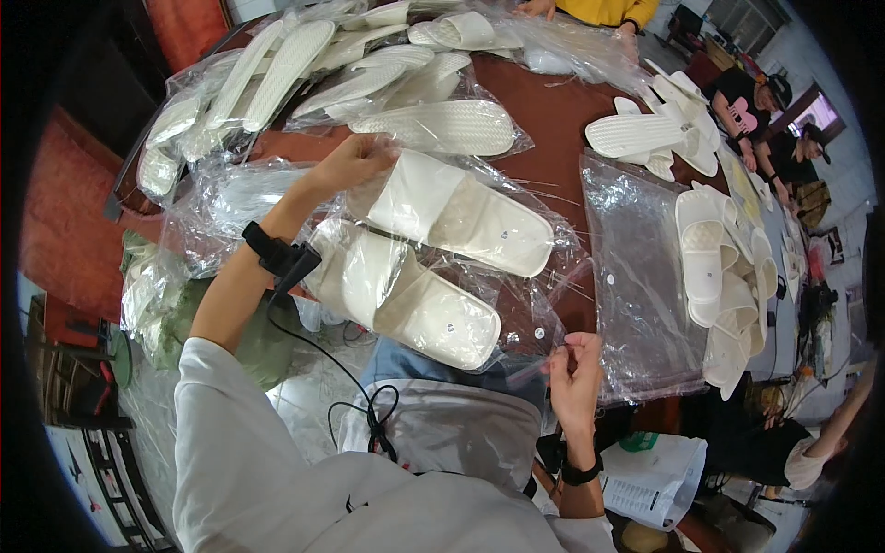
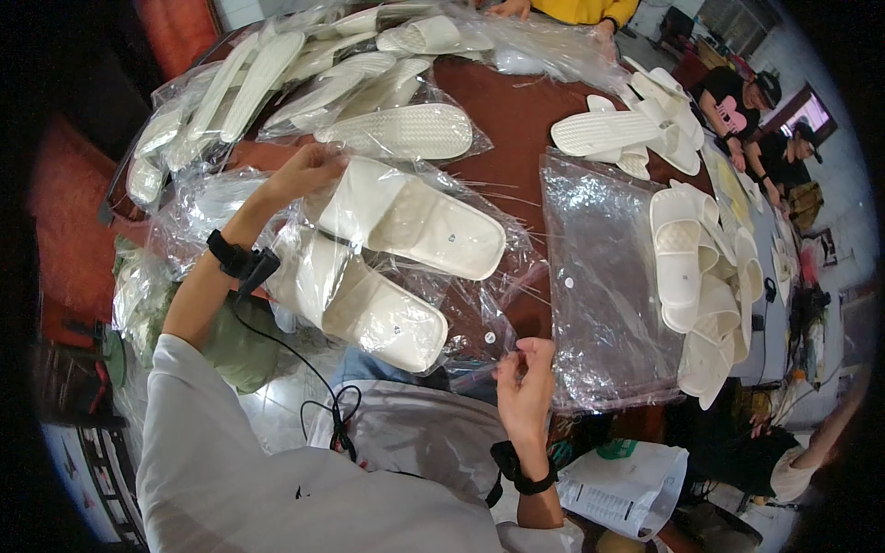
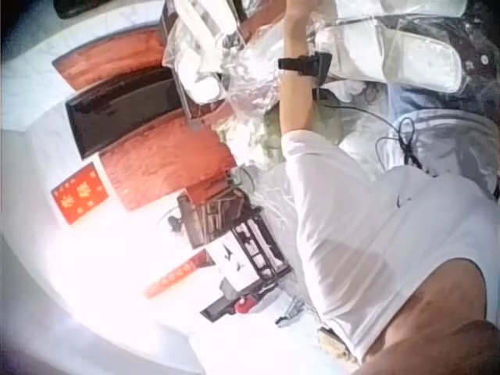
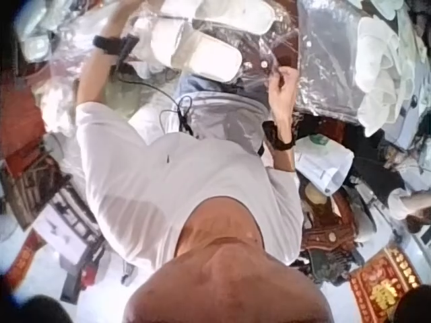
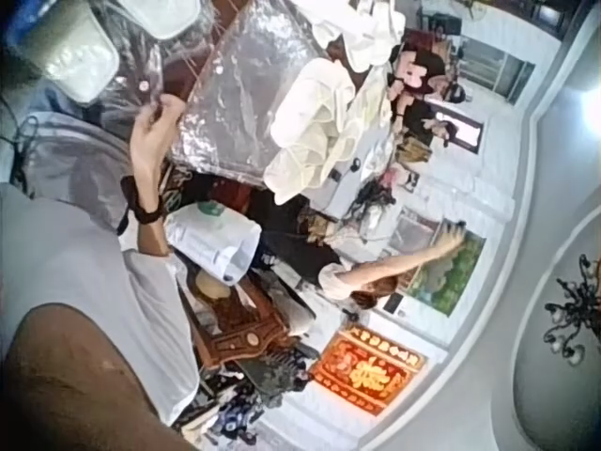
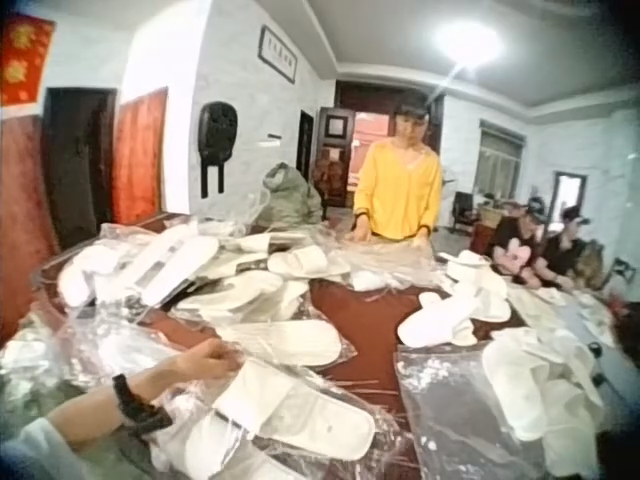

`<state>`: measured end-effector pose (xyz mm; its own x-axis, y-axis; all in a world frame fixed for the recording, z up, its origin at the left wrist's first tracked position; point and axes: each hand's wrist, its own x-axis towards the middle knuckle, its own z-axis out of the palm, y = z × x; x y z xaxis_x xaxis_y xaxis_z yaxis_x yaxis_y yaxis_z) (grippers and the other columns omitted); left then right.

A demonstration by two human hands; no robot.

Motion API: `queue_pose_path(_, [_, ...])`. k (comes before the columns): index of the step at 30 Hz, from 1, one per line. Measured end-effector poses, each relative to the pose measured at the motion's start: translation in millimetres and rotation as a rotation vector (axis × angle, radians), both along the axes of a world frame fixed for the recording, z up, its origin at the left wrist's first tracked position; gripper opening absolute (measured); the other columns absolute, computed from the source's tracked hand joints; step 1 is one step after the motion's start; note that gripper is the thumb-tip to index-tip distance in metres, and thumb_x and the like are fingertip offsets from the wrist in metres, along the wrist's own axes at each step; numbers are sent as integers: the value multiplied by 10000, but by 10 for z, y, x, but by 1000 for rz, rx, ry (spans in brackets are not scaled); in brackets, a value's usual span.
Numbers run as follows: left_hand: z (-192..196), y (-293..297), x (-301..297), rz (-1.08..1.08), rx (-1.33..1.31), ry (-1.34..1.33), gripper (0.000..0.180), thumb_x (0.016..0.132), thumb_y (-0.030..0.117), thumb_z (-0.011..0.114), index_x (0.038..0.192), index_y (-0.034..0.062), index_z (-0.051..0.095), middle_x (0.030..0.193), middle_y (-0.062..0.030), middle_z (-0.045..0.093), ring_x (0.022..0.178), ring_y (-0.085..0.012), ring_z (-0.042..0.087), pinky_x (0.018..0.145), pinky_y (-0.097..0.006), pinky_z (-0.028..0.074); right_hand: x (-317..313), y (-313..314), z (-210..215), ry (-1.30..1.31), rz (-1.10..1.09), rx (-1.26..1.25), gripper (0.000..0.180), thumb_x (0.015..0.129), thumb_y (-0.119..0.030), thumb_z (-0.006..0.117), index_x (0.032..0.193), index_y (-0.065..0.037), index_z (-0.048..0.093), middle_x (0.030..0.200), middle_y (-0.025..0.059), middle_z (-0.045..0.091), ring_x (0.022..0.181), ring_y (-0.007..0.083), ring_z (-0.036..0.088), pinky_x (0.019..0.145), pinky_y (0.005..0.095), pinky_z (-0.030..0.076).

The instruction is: Inspecting white slippers and packing them into clear plastic bags.

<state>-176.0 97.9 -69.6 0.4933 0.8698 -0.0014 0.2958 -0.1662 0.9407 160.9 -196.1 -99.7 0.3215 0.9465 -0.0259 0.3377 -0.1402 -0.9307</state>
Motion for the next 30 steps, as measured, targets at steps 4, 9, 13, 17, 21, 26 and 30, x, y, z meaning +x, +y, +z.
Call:
queue_pose_path(4, [-68, -8, 28, 30, 79, 67, 238, 987, 223, 577, 1071, 12, 650, 816, 66, 596, 698, -17, 490, 597, -205, 417, -3, -4, 165, -270, 61, -32, 234, 923, -22, 556, 1137, -24, 462, 876, 88, 619, 699, 125, 596, 588, 268, 463])
queue_pose_path(9, [149, -212, 60, 85, -70, -173, 270, 1002, 202, 558, 1152, -9, 636, 969, 12, 676, 845, -20, 591, 742, -188, 490, -157, 393, 407, -189, -51, 141, 304, 897, -77, 646, 1151, -5, 494, 855, 97, 610, 693, 154, 610, 584, 268, 477])
queue_pose_path(13, [146, -222, -17, 97, -116, -228, 295, 1007, 216, 551, 1181, -9, 629, 961, 15, 677, 793, -10, 590, 687, -182, 487, -110, 511, 146, -55, 59, 169, 262, 880, 16, 638, 1110, -9, 515, 804, 29, 551, 674, 69, 517, 583, 228, 427])
queue_pose_path(17, [115, -213, -32, 27, -210, -326, 308, 1011, 218, 540, 1208, -4, 624, 935, 18, 680, 717, 0, 576, 588, -180, 462, -35, 492, 120, -261, 24, 169, 301, 841, 25, 653, 1111, -6, 523, 813, 96, 560, 651, 186, 558, 606, 310, 464])
queue_pose_path(21, [16, -78, 3, -17, -263, -349, 301, 1002, 208, 552, 1209, 2, 627, 910, 12, 681, 701, -2, 575, 553, -175, 446, -84, 446, 218, -505, -146, 290, 301, 809, -8, 701, 1064, 0, 541, 891, 146, 536, 768, 273, 551, 690, 390, 465])
queue_pose_path(26, [164, -142, 238, 24, -268, -362, 292, 989, 191, 573, 1201, 0, 632, 910, 3, 678, 705, -12, 573, 571, -169, 446, -187, 284, 410, -788, -215, 495, 286, 788, -43, 735, 1026, -46, 577, 897, 123, 541, 839, 315, 531, 723, 412, 436])
queue_pose_path(30, [139, -37, 138, -76, -273, -287, 310, 988, 151, 566, 1243, -25, 587, 1065, -53, 682, 911, -96, 651, 784, -230, 531, -287, 455, 561, -875, -41, 539, 309, 764, -78, 757, 1039, -58, 617, 906, 108, 552, 838, 319, 533, 724, 423, 441])
